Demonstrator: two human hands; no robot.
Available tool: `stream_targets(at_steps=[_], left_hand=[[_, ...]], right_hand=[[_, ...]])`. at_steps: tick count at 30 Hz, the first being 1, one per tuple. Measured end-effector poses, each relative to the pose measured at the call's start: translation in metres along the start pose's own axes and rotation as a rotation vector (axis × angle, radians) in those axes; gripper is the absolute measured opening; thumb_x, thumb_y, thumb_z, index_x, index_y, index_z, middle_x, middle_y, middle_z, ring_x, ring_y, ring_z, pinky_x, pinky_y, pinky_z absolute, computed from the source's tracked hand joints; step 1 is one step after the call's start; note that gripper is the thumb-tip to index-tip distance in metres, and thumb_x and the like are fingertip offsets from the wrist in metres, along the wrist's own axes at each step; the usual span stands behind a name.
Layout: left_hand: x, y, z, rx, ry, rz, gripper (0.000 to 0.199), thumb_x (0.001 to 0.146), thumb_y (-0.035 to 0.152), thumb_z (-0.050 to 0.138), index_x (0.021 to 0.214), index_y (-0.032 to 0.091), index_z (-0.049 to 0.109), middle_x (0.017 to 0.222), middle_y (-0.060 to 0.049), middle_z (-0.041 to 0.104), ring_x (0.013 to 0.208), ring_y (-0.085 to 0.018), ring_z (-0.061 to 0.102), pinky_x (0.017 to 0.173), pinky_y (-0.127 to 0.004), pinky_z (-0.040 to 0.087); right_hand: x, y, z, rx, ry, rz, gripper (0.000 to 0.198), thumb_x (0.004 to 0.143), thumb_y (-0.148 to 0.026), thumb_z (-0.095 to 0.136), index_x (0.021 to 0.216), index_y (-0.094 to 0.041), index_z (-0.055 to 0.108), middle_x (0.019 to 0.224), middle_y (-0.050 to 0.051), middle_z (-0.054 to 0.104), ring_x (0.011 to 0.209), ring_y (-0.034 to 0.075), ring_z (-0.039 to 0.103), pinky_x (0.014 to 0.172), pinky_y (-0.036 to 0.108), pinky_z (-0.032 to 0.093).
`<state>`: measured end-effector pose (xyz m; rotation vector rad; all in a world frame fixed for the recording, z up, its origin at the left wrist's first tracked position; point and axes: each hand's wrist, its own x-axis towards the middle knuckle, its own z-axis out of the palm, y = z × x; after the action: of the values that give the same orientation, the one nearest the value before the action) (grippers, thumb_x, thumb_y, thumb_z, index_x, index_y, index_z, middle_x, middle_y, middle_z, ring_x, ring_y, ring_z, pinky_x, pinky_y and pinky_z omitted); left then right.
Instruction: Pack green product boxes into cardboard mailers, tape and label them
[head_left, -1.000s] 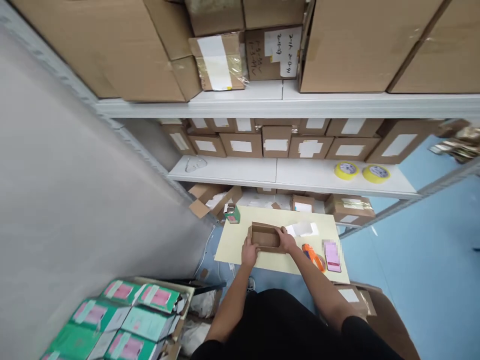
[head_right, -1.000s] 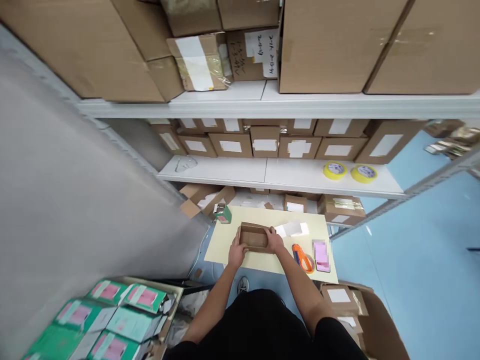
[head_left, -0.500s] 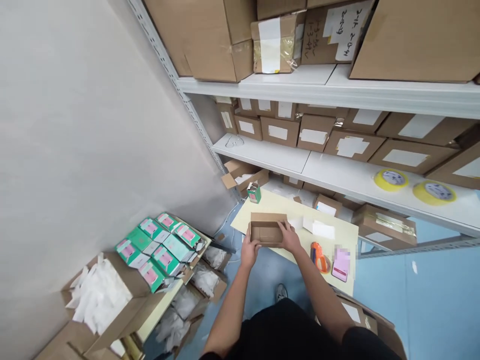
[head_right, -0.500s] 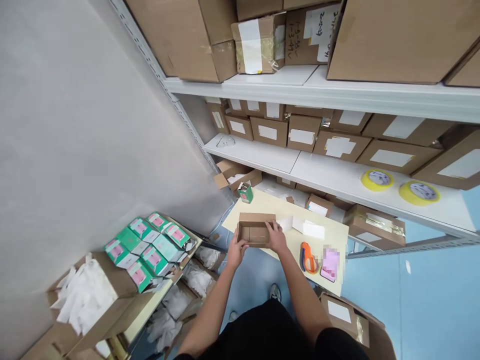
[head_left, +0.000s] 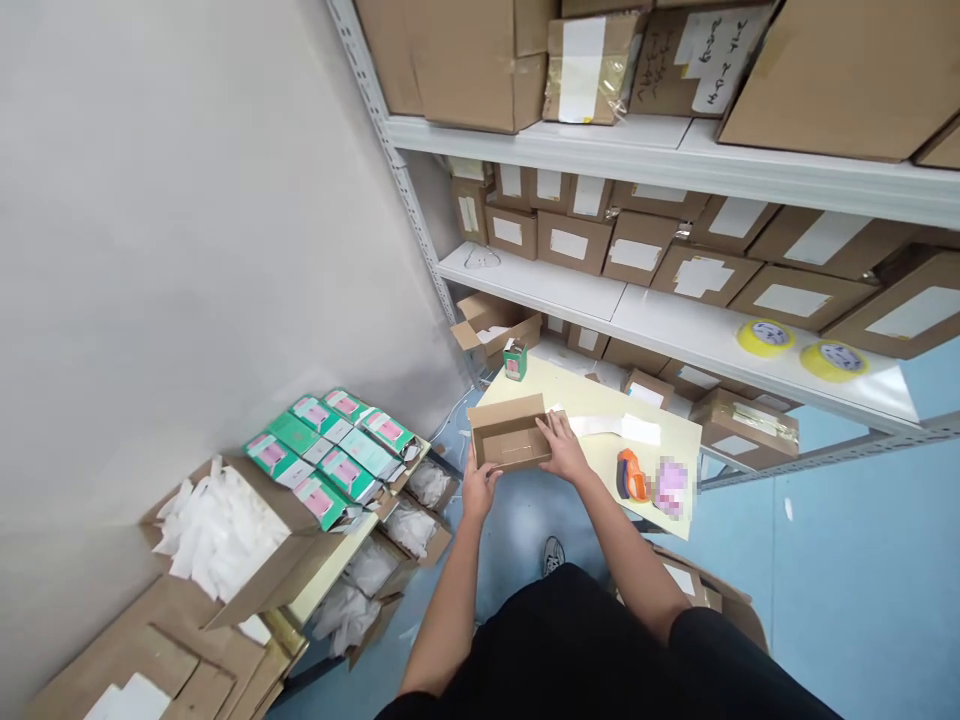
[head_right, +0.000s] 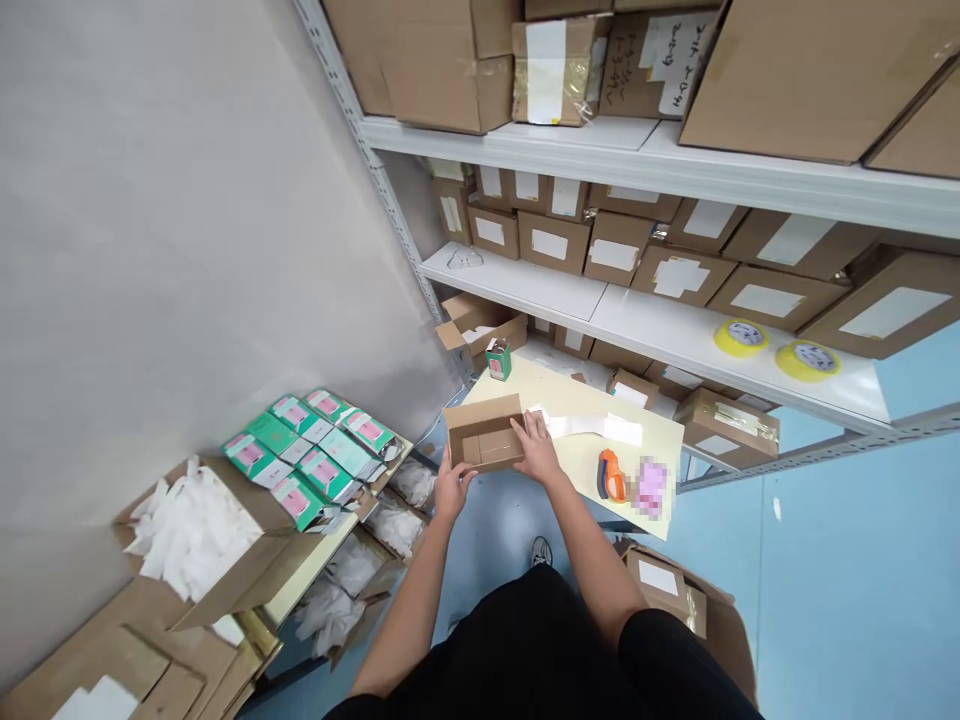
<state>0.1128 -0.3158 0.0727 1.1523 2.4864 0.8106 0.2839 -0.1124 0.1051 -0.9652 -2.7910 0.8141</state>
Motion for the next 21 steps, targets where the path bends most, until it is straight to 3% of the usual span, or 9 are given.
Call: stream_targets(at_steps=[6,10,13,16,21], left_hand=[[-0.027,-0.04,-0.033,-0.006,0.025,-0.043,0.018,0.094,0.028,0.064,0.105,0.025,0.078,0.173,-0.001,0.025,0.16,-0.027,0.022,0.127,-0.044,0.033],[-0.035,-0.059,-0.045,-0.026,0.042,-0.057,0.018,0.094,0.028,0.064,0.105,0.025,0.078,0.174,-0.002,0.023,0.16,-0.026,0.025,0.126,-0.041,0.036],[-0.034,-0.066,-0.05,-0.028,0.038,-0.043,0.017,0.094,0.028,0.064,0.103,0.024,0.078,0.176,0.0,0.018,0.159,-0.026,0.027,0.126,-0.037,0.036],[-0.028,-0.066,-0.051,0.008,0.005,-0.025,0.019,0.094,0.029,0.064,0.104,0.024,0.079,0.176,0.001,0.017,0.16,-0.026,0.025,0.127,-0.038,0.034],[-0.018,-0.053,-0.05,0.052,-0.009,-0.009,0.02,0.093,0.03,0.064,0.105,0.024,0.079,0.175,0.001,0.019,0.16,-0.028,0.023,0.127,-0.041,0.035]], right_hand=[[-0.012,-0.061,0.023,0.034,0.008,-0.093,0.103,0.075,-0.029,0.083,0.164,-0.031,0.032,0.177,0.005,0.01,0.161,0.041,0.012,0.128,0.057,0.021],[-0.031,-0.074,0.035,0.084,0.139,-0.094,0.076,0.088,-0.035,0.068,0.159,-0.026,0.043,0.173,0.007,0.025,0.161,0.035,0.017,0.129,0.054,0.023],[-0.048,-0.06,0.039,0.147,0.27,-0.012,0.064,0.094,-0.037,0.059,0.155,-0.024,0.049,0.169,0.008,0.034,0.159,0.033,0.022,0.13,0.053,0.024],[-0.055,-0.027,0.04,0.249,0.337,0.151,0.06,0.094,-0.037,0.055,0.153,-0.023,0.052,0.165,0.009,0.041,0.155,0.033,0.032,0.128,0.053,0.028],[-0.022,0.036,0.041,0.596,0.256,0.515,0.057,0.096,-0.045,0.051,0.148,-0.019,0.056,0.15,0.013,0.06,0.133,0.029,0.059,0.114,0.045,0.046]])
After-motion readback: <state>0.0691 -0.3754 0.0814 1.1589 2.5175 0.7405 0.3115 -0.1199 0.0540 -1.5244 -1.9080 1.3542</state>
